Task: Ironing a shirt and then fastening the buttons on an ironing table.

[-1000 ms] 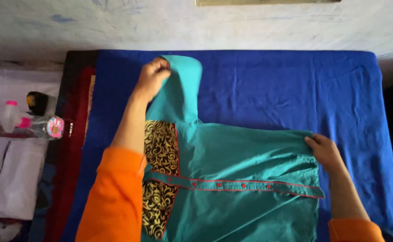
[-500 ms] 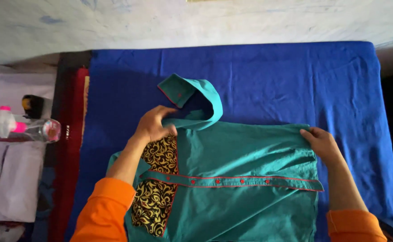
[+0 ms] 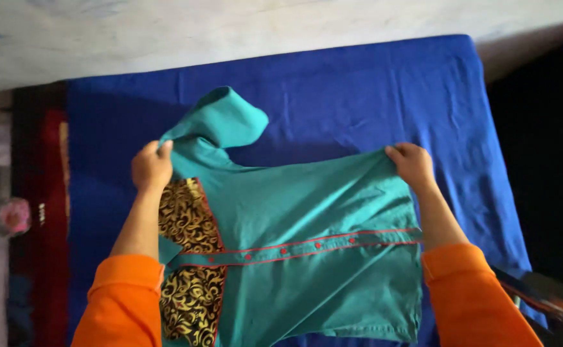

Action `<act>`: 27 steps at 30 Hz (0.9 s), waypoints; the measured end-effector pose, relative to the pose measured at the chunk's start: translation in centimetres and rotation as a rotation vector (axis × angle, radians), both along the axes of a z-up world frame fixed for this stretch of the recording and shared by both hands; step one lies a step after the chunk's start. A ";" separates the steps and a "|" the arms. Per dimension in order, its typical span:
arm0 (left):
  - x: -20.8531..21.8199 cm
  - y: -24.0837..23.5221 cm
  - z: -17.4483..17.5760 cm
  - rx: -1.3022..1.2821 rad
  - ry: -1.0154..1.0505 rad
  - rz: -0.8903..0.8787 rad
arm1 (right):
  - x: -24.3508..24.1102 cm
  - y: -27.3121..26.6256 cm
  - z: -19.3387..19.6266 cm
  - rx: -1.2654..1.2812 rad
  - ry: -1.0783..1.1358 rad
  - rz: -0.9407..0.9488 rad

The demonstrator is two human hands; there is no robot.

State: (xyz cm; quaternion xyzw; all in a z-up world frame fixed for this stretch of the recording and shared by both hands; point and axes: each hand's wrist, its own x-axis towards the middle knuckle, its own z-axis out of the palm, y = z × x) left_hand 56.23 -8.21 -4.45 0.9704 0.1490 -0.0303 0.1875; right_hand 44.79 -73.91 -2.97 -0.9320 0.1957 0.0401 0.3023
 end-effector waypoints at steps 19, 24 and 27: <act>-7.2 -20.0 3.8 0.116 -0.402 -0.817 | -25.8 3.4 0.3 -0.371 -0.328 -0.266; -11.8 -23.9 7.0 0.208 -0.605 -0.714 | -31.0 6.0 1.8 -0.320 -0.165 -0.304; -19.2 -26.7 9.0 -0.005 -0.744 -0.885 | -34.2 6.5 3.2 -0.276 -0.066 -0.329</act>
